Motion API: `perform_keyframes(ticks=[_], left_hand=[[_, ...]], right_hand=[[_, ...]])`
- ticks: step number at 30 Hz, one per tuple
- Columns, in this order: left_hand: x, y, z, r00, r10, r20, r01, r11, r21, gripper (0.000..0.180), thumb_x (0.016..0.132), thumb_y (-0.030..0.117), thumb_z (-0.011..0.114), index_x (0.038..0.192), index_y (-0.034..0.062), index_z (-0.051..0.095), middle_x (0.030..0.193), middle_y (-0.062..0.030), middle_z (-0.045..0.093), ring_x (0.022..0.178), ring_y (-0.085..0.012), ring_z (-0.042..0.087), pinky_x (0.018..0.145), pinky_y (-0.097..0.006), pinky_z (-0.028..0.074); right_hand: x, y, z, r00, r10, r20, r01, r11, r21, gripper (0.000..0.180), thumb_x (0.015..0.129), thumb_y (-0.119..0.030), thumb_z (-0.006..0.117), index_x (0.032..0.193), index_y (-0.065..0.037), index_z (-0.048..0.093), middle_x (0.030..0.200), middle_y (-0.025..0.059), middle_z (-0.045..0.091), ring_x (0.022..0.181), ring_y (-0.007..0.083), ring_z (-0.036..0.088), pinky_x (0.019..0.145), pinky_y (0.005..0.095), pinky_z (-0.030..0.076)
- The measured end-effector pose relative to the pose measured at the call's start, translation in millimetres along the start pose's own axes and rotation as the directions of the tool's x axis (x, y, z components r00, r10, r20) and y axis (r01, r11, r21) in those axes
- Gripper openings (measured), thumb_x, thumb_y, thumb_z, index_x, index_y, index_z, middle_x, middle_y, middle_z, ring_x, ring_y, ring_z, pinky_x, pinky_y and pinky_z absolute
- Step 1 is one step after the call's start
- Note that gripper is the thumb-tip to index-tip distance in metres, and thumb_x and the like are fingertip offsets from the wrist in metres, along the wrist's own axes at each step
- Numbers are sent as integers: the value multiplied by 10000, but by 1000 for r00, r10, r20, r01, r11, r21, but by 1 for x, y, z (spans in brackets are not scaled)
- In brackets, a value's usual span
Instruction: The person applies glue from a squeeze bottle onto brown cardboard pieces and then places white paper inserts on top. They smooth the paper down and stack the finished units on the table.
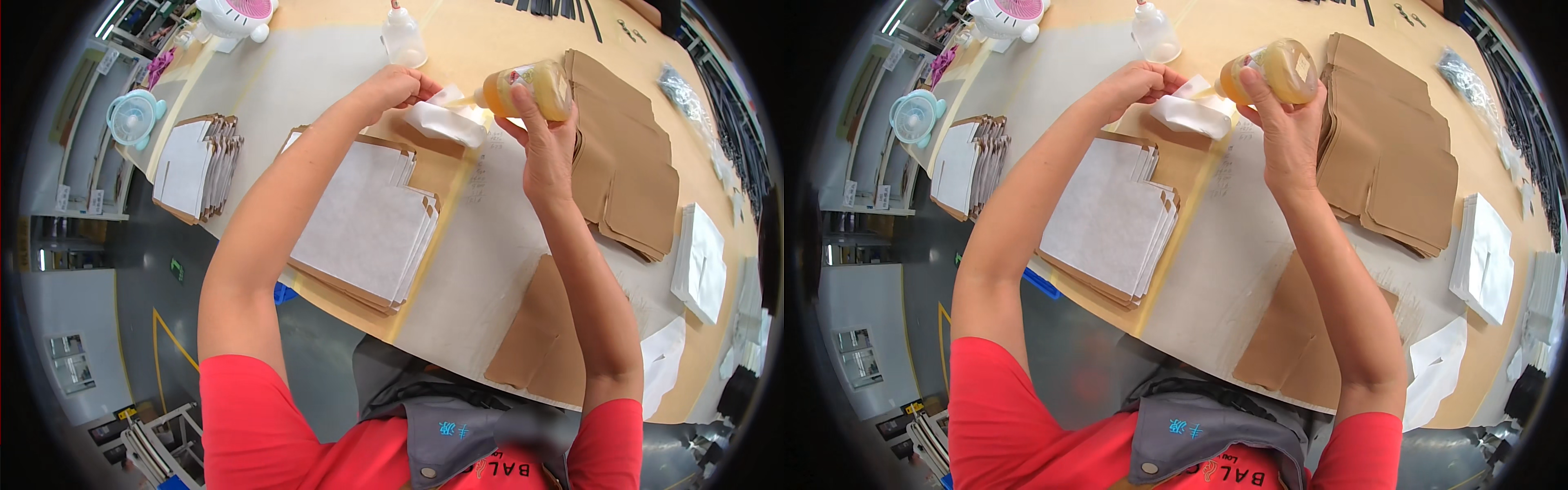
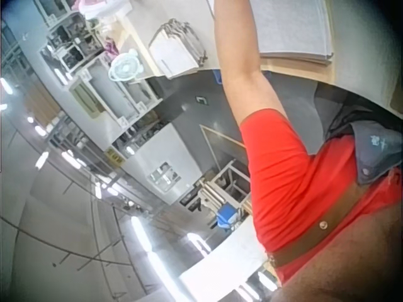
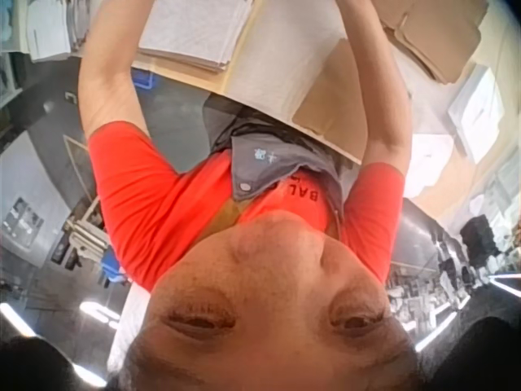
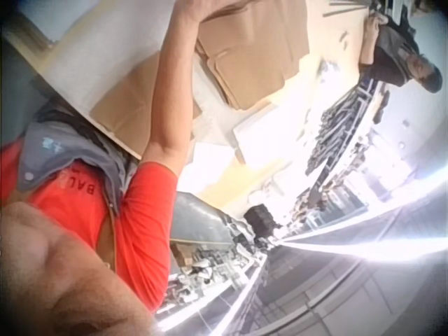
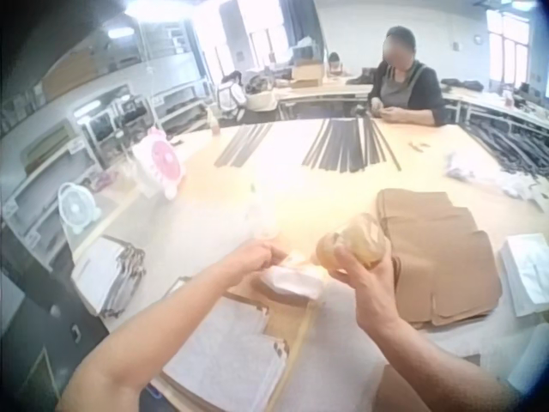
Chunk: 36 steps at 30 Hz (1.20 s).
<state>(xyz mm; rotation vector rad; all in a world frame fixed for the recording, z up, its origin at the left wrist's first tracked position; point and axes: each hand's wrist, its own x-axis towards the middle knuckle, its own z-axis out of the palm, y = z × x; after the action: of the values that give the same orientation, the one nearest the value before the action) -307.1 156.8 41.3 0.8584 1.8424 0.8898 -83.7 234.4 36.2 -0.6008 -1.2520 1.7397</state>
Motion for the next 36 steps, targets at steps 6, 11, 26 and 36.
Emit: perform_keyframes(ticks=[6, 11, 26, 36], left_hand=[[-20, 6, 7, 990, 125, 71, -130, 989, 66, 298, 916, 156, 655, 1196, 78, 721, 1045, -22, 731, 929, -105, 641, 890, -284, 493], [-37, 18, 20, 973, 229, 31, -228, 923, 311, 292, 902, 192, 723, 1169, 72, 738, 974, -12, 740, 849, -106, 627, 811, -278, 493], [-106, 36, 78, 157, 845, 511, -734, -247, 633, 176, 803, 60, 725, 848, 50, 556, 864, -50, 530, 793, -231, 550, 704, -341, 502], [-75, -3, 70, 546, 838, 7, -560, 359, 747, 103, 831, 39, 674, 926, 75, 654, 955, -88, 633, 880, -294, 642, 736, -373, 538]], right_hand=[[-14, -10, -7, 999, -14, -30, 15, 999, 37, 742, 826, -317, 824, 1316, -14, 357, 1240, 119, 548, 1152, 211, 594, 867, 367, 604], [-23, -25, -18, 999, 20, -48, -15, 993, 115, 569, 871, -327, 775, 1250, -25, 476, 1194, 84, 584, 1127, 193, 604, 869, 393, 606], [-66, -86, -91, 976, 216, -29, -209, 966, 152, 489, 944, -421, 659, 1231, -36, 567, 1163, 78, 631, 1048, 212, 657, 812, 340, 630], [-143, -119, -164, 967, 139, -215, -95, 974, 204, 464, 998, -445, 564, 1312, -106, 530, 1191, 58, 653, 1058, 195, 655, 866, 368, 601]])
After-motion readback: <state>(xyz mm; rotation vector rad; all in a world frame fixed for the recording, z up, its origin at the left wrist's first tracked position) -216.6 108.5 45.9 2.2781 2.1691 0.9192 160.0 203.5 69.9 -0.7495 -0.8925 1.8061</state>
